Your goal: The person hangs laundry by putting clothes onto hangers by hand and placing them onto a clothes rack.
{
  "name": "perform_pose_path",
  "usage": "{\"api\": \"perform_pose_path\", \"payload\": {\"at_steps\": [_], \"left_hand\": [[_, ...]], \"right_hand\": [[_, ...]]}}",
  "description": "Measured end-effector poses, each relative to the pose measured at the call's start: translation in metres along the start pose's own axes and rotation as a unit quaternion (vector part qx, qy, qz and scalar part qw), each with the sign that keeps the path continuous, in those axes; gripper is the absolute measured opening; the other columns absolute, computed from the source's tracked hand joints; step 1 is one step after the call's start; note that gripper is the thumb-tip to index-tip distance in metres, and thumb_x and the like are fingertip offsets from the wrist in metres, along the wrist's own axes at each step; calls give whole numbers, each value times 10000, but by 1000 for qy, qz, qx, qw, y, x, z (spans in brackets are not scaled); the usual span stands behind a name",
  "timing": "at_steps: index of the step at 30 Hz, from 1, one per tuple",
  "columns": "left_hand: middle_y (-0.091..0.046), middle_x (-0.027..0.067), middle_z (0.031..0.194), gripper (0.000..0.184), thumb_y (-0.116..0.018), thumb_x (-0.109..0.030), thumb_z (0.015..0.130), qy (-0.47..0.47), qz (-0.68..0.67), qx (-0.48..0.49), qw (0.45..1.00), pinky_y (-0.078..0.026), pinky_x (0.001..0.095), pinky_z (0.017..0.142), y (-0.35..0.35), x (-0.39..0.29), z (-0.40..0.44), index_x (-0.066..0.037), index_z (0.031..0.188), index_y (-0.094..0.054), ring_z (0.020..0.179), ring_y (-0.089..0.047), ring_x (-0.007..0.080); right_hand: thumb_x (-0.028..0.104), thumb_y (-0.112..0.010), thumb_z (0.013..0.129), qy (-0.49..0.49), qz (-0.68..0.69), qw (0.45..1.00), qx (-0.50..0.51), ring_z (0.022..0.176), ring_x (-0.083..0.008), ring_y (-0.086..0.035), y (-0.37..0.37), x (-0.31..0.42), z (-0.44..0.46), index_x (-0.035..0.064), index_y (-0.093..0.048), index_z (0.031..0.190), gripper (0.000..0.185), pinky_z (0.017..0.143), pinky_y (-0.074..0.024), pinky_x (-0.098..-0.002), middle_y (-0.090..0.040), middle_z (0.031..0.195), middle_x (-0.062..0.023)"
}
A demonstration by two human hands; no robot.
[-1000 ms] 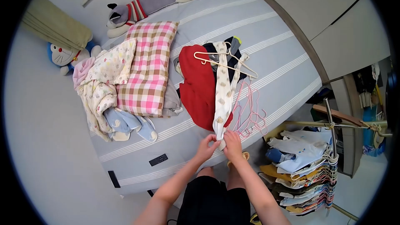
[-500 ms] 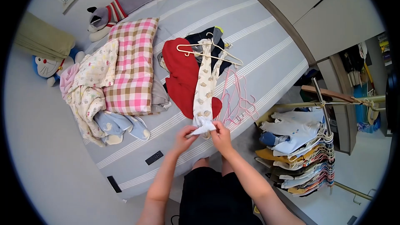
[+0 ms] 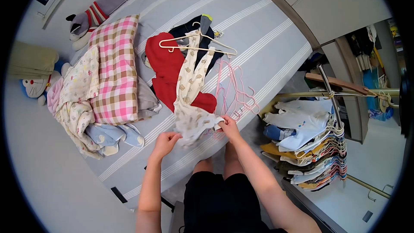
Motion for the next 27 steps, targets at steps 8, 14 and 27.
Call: {"api": "perform_pose_path", "payload": {"at_steps": [8,14,27], "left_hand": [[-582,28,837,293,-666,-134,752,-134,14,-86,987,-443,261,584,-65,-38,31,-30,1014,-587,661,-518,97],[-586,82,810,229,-570,-50,735,-124,-166,-10,978,-448,261,653,-123,-14,71,-19,961,-549,714,-554,154],[-549,1,725,113,-550,-111,859,35,-188,-172,966,-382,203,575,-64,46,40,-1,882,-561,660,-461,57]], "right_hand": [[100,-573,843,-82,25,991,100,750,-103,-601,-12,-25,13,15,-571,1013,190,616,-501,-230,-632,869,-35],[81,-579,840,9,18,987,162,802,-88,-565,-34,25,2,8,-562,1054,227,719,-452,-222,-605,885,-11],[305,-722,731,-246,117,904,-329,748,-137,-505,143,-164,75,76,-601,919,320,619,-416,-282,-551,842,-21]]}}
Point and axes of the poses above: each hand's wrist, its own z-axis towards the middle knuckle, its own y-axis out of the back of the hand, x = y × z, the point moved 10 cm from there along z, towards the middle knuckle
